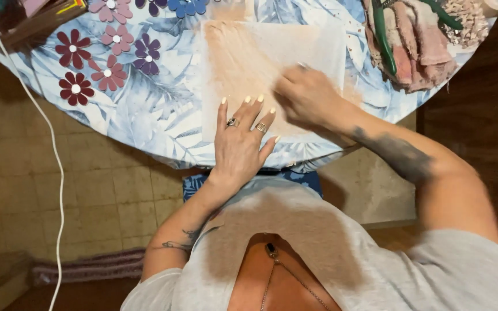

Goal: Sanding the edges of small, flower-shaped mosaic pieces using sandpaper on a table.

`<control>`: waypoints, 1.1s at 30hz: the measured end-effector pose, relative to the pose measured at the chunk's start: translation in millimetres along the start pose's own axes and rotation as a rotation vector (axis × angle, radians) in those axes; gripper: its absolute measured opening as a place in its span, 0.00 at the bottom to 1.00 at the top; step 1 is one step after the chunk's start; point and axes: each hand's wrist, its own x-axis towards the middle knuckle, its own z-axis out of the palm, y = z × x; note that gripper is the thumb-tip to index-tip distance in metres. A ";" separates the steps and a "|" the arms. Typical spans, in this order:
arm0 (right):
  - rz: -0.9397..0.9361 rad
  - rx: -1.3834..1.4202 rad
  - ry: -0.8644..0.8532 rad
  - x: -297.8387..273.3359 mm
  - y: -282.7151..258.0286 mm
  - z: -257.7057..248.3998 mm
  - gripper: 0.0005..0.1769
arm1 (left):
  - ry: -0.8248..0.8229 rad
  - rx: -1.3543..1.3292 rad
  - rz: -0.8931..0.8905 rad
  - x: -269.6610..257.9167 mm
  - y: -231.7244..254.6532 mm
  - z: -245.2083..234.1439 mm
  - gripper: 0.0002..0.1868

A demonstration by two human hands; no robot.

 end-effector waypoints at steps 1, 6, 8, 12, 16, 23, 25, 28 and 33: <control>-0.009 0.109 -0.021 21.5 -5.9 2.1 0.07 | -0.022 0.093 0.005 -1.7 1.8 1.2 0.20; -0.011 -0.037 0.196 89.1 20.0 49.4 0.07 | -0.001 0.091 -0.005 -1.3 3.0 2.5 0.20; -0.045 -0.119 0.264 80.2 16.5 37.9 0.07 | 0.001 0.100 -0.005 -3.2 1.5 2.4 0.20; -0.278 -0.191 -0.133 6.7 17.8 -13.7 0.13 | -0.029 0.123 0.009 -0.4 -1.7 0.8 0.21; -0.256 -0.311 -0.581 -55.7 40.8 -36.9 0.05 | -0.042 0.129 0.037 -0.6 -2.6 -0.9 0.21; 0.150 0.286 -0.717 75.8 8.6 -20.5 0.19 | -0.084 0.150 0.026 -2.6 -1.4 -0.7 0.23; 0.123 0.243 -0.286 104.7 22.4 12.8 0.07 | -0.029 0.104 0.016 -2.1 -1.8 -0.8 0.22; -0.092 -0.099 0.116 102.1 36.8 49.1 0.09 | 0.007 0.082 0.013 -1.9 -1.0 -0.5 0.22; -0.514 -0.250 -0.070 10.8 36.9 -16.8 0.07 | 0.037 0.032 -0.008 -3.7 -3.0 5.0 0.21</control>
